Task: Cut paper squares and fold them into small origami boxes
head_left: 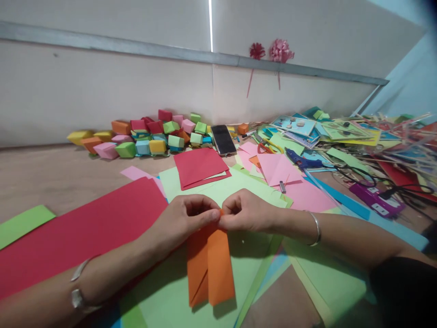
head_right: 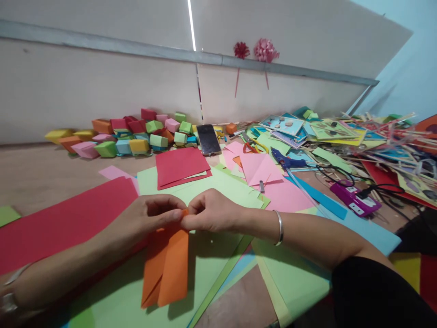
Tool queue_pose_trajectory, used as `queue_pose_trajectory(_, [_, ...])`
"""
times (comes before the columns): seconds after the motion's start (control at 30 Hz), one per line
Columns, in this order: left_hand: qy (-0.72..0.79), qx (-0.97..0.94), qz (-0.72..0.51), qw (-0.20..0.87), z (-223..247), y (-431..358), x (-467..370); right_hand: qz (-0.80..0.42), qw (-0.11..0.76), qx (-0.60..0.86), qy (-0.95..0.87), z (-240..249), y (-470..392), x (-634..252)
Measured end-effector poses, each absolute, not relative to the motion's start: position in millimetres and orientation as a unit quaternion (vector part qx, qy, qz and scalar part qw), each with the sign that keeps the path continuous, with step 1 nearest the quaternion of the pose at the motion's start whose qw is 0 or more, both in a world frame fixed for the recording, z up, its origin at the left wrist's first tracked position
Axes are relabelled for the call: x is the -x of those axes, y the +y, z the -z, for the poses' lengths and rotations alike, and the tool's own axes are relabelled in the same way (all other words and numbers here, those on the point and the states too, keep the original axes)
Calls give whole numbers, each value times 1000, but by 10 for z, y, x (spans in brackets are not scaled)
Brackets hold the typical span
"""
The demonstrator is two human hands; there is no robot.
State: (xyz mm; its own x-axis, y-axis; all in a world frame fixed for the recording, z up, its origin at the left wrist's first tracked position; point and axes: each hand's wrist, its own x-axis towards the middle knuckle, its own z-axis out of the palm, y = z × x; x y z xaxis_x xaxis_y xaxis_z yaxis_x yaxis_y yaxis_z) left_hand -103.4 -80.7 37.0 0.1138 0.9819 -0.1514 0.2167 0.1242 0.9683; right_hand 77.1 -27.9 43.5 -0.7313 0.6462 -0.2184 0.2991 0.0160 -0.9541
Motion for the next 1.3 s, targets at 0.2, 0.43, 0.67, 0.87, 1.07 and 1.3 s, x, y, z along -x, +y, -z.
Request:
queue_pose_trajectory(0.2, [569, -467, -408, 541, -346, -836, 1002, -604, 102, 336, -715, -412, -315, -729])
queue_pose_trajectory(0.43, [559, -444, -473, 517, -335, -855, 967, -560, 215, 323, -732, -319, -397, -678])
queue_pose_trajectory(0.67, [587, -375, -524, 489, -378, -784, 1018, -510, 219, 340, -759, -279, -457, -671])
queue_pose_trajectory(0.87, [577, -353, -550, 490, -339, -627, 1120, -480, 191, 346, -783, -302, -533, -701])
queue_pose_trajectory(1.07, [577, -282, -637, 427, -428, -449, 1268, -405, 278, 249, -834, -350, -674, -771])
queue_pose_trajectory(1.3, [587, -302, -610, 438, -255, -477, 1229, -159, 395, 227, -876, -279, -263, -766])
